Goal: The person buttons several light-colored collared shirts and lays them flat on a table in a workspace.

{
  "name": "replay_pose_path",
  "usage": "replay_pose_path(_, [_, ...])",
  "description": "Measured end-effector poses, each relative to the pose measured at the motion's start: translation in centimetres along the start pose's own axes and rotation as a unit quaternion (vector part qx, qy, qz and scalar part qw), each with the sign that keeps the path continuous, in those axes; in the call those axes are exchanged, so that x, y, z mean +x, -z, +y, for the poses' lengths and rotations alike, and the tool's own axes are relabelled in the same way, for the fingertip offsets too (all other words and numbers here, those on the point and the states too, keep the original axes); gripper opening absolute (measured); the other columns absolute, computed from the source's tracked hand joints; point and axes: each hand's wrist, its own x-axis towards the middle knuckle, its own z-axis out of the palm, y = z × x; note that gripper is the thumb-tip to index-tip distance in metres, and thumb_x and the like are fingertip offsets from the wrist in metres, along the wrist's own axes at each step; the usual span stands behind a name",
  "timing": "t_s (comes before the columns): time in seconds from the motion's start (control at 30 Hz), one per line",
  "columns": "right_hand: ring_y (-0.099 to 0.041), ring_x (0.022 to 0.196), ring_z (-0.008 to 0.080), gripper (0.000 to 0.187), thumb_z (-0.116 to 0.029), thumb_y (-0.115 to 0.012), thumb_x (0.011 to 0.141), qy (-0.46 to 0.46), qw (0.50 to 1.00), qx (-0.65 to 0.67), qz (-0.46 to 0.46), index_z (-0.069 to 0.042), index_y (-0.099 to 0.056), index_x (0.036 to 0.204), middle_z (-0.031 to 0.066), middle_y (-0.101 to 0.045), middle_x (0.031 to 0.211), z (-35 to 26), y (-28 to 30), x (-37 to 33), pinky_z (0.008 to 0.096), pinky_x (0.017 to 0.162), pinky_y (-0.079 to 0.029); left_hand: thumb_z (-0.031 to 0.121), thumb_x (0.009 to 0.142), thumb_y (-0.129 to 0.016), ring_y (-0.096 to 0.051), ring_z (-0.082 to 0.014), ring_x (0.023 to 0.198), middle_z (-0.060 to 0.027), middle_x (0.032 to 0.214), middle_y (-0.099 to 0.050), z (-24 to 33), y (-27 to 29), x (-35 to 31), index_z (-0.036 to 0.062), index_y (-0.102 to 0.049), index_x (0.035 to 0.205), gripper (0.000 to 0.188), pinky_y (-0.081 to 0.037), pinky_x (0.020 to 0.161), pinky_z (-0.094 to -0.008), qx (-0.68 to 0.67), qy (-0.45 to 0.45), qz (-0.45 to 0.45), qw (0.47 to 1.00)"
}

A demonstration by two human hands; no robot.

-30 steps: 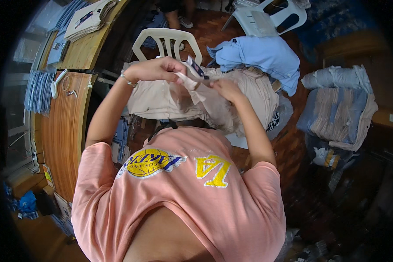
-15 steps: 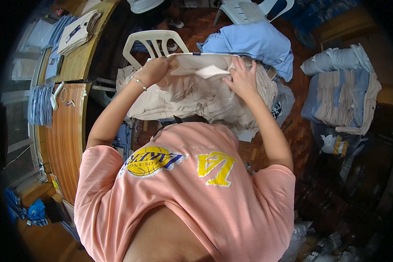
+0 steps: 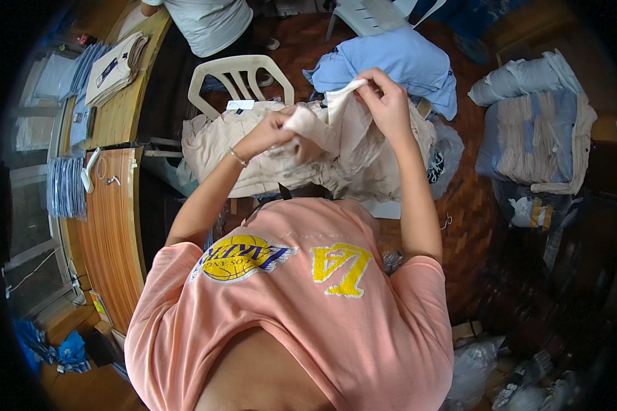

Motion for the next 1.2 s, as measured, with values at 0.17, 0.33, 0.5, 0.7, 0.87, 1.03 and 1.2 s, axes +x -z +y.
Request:
replay_pose_path(0.17, [-0.052, 0.093, 0.0161, 0.043, -0.007, -0.058, 0.077, -0.071, 0.985, 0.113, -0.106, -0.005, -0.039, 0.115, 0.0120, -0.050, 0.110, 0.4, -1.9, 1.8, 0.0275, 0.082, -0.041, 0.022, 0.087, -0.034, -0.051, -0.0222, 0.102, -0.0127, 0.115, -0.049, 0.0, -4.1, 1.2, -0.0008, -0.040, 0.118, 0.038, -0.037, 0.091, -0.0351, -0.572, 0.234, 0.030, 0.786])
replay_pose_path(0.33, [-0.052, 0.077, 0.0152, 0.024, -0.008, -0.060, 0.075, -0.048, 0.993, -0.057, 0.089, 0.000, -0.051, 0.095, 0.0088, -0.055, 0.086, 1.2, -2.6, -5.2, 0.0265, 0.070, -0.041, 0.020, 0.086, -0.034, -0.048, -0.0221, 0.105, -0.0124, 0.116, -0.048, 0.2, -4.7, 1.4, 0.0006, -0.038, 0.119, 0.039, -0.035, 0.093, -0.0360, -0.635, 0.159, 0.040, 0.755])
replay_pose_path(0.5, [-0.047, 0.067, 0.0064, 0.016, -0.007, -0.059, 0.076, -0.130, 0.981, 0.096, 0.110, -0.001, -0.053, 0.090, 0.0007, -0.053, 0.076, 3.4, -4.5, -8.1, 0.0190, 0.063, -0.039, 0.016, 0.083, -0.036, -0.050, -0.0196, 0.100, -0.0100, 0.111, -0.050, 1.7, -6.5, 2.0, 0.0034, -0.039, 0.116, 0.035, -0.037, 0.090, -0.0319, -0.585, 0.171, 0.085, 0.788])
replay_pose_path(0.7, [-0.043, 0.060, 0.0006, 0.007, -0.005, -0.060, 0.075, -0.240, 0.947, 0.208, 0.036, -0.004, -0.053, 0.077, -0.0052, -0.050, 0.066, 4.0, -3.0, -8.7, 0.0141, 0.052, -0.031, 0.009, 0.082, -0.051, -0.051, -0.0102, 0.091, -0.0050, 0.100, -0.055, -1.0, -6.9, 1.9, 0.0043, -0.049, 0.096, 0.015, -0.042, 0.077, -0.0245, -0.431, 0.126, 0.064, 0.891])
replay_pose_path(0.87, [-0.040, 0.057, 0.0003, 0.014, -0.005, -0.064, 0.072, -0.216, 0.963, 0.161, -0.025, -0.005, -0.050, 0.072, -0.0052, -0.048, 0.064, 3.9, -1.1, -9.2, 0.0159, 0.049, -0.031, 0.008, 0.075, -0.062, -0.051, -0.0124, 0.095, -0.0077, 0.105, -0.053, -0.8, -5.1, 3.2, 0.0035, -0.055, 0.076, 0.008, -0.045, 0.072, -0.0234, -0.157, 0.099, 0.040, 0.982])
replay_pose_path(1.03, [-0.043, 0.059, 0.0055, 0.016, -0.006, -0.066, 0.068, -0.160, 0.985, 0.001, -0.056, -0.001, -0.052, 0.074, -0.0014, -0.049, 0.063, 4.0, 0.5, -9.2, 0.0201, 0.055, -0.037, 0.011, 0.072, -0.064, -0.047, -0.0172, 0.103, -0.0124, 0.116, -0.048, -1.4, -6.0, 3.5, 0.0037, -0.056, 0.071, 0.011, -0.044, 0.075, -0.0260, 0.070, -0.055, -0.031, 0.996])
replay_pose_path(1.2, [-0.046, 0.062, 0.0089, 0.016, -0.006, -0.065, 0.067, -0.155, 0.982, -0.085, -0.069, -0.001, -0.055, 0.077, 0.0018, -0.052, 0.065, 2.7, 1.8, -8.7, 0.0223, 0.058, -0.040, 0.009, 0.073, -0.062, -0.053, -0.0081, 0.084, -0.0067, 0.096, -0.058, -1.7, -7.7, 4.1, 0.0020, -0.056, 0.075, 0.010, -0.043, 0.071, -0.0236, 0.042, 0.104, -0.097, 0.989])
